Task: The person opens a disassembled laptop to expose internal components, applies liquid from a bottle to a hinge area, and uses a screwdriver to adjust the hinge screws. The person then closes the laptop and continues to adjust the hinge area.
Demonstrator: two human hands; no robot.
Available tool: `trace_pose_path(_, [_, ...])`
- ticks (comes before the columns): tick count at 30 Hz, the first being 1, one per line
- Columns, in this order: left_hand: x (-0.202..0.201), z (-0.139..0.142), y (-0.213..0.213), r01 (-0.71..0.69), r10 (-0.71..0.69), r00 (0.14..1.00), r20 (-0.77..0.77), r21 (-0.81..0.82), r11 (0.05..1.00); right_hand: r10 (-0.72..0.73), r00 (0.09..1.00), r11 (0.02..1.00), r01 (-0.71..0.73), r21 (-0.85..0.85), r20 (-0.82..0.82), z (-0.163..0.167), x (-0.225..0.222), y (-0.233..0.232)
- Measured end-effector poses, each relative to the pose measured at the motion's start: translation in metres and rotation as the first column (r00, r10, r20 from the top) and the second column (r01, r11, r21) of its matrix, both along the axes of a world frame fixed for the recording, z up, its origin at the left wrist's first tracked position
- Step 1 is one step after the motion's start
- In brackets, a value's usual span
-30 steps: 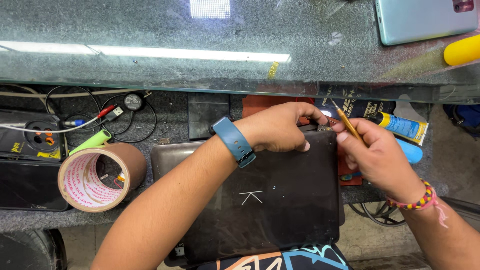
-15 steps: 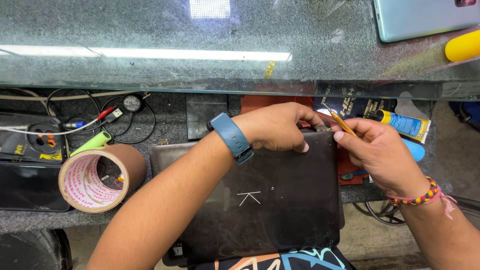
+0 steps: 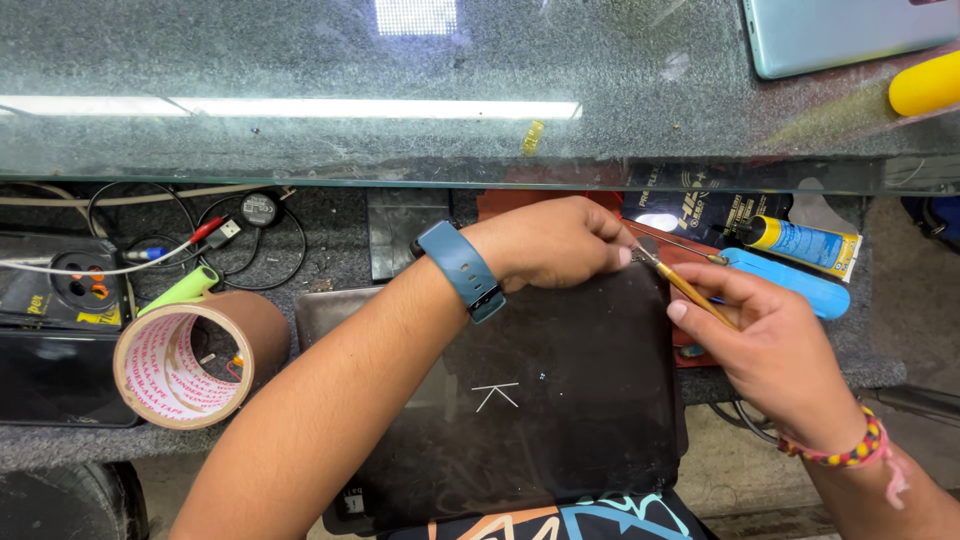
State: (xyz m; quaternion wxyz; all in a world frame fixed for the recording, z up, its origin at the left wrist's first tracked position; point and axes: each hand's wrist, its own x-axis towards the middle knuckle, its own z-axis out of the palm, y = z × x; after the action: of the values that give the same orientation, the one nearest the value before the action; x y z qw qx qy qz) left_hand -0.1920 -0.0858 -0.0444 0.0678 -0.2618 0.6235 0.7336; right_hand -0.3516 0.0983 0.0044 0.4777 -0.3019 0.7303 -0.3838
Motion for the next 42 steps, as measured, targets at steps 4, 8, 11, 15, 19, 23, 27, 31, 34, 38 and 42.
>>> trace_pose_path(4, [-0.010, -0.001, 0.002, -0.038, 0.042, 0.995, 0.088, -0.055, 0.998, -0.106, 0.984, 0.993, 0.098, 0.064, 0.142, -0.012, -0.008, 0.006])
trace_pose_path(8, [-0.015, 0.001, 0.007, -0.114, 0.123, 0.990, 0.067, -0.125, 0.986, -0.152, 0.982, 0.984, 0.140, 0.111, 0.110, -0.015, -0.005, 0.004])
trace_pose_path(11, [-0.016, 0.004, 0.011, -0.116, 0.139, 0.985, 0.098, -0.203, 0.972, -0.173, 0.979, 0.979, 0.159, 0.127, 0.108, -0.013, -0.003, 0.002])
trace_pose_path(15, [-0.013, 0.013, 0.017, -0.141, 0.173, 0.983, 0.064, -0.346, 0.928, -0.187, 0.968, 0.979, 0.169, 0.112, 0.170, -0.014, -0.006, 0.002])
trace_pose_path(19, [-0.015, 0.021, 0.021, -0.152, 0.215, 0.968, 0.127, -0.383, 0.911, -0.170, 0.972, 0.984, 0.158, 0.084, 0.161, -0.018, -0.012, 0.004])
trace_pose_path(23, [-0.016, 0.022, 0.020, -0.147, 0.208, 0.972, 0.106, -0.415, 0.898, -0.171, 0.975, 0.982, 0.158, 0.103, 0.138, -0.020, -0.011, 0.004])
trace_pose_path(27, [-0.019, 0.018, 0.019, -0.145, 0.201, 0.975, 0.089, -0.428, 0.892, -0.043, 0.988, 0.999, 0.041, -0.013, -0.147, -0.010, -0.016, 0.000])
trace_pose_path(31, [-0.019, 0.017, 0.019, -0.156, 0.199, 0.977, 0.071, -0.392, 0.907, 0.290, 0.754, 0.940, -0.340, 0.028, -0.589, 0.019, -0.042, -0.011])
trace_pose_path(34, [-0.018, 0.018, 0.018, -0.127, 0.179, 0.975, 0.129, -0.332, 0.935, 0.403, 0.586, 0.880, -0.458, 0.123, -0.703, 0.037, -0.058, -0.023])
trace_pose_path(38, [-0.018, 0.018, 0.018, -0.145, 0.177, 0.982, 0.059, -0.357, 0.923, 0.411, 0.461, 0.808, -0.584, 0.080, -0.787, 0.049, -0.059, -0.036])
trace_pose_path(42, [-0.019, 0.014, 0.019, -0.137, 0.172, 0.983, 0.069, -0.353, 0.925, 0.482, 0.288, 0.724, -0.663, 0.191, -0.828, 0.055, -0.058, -0.048])
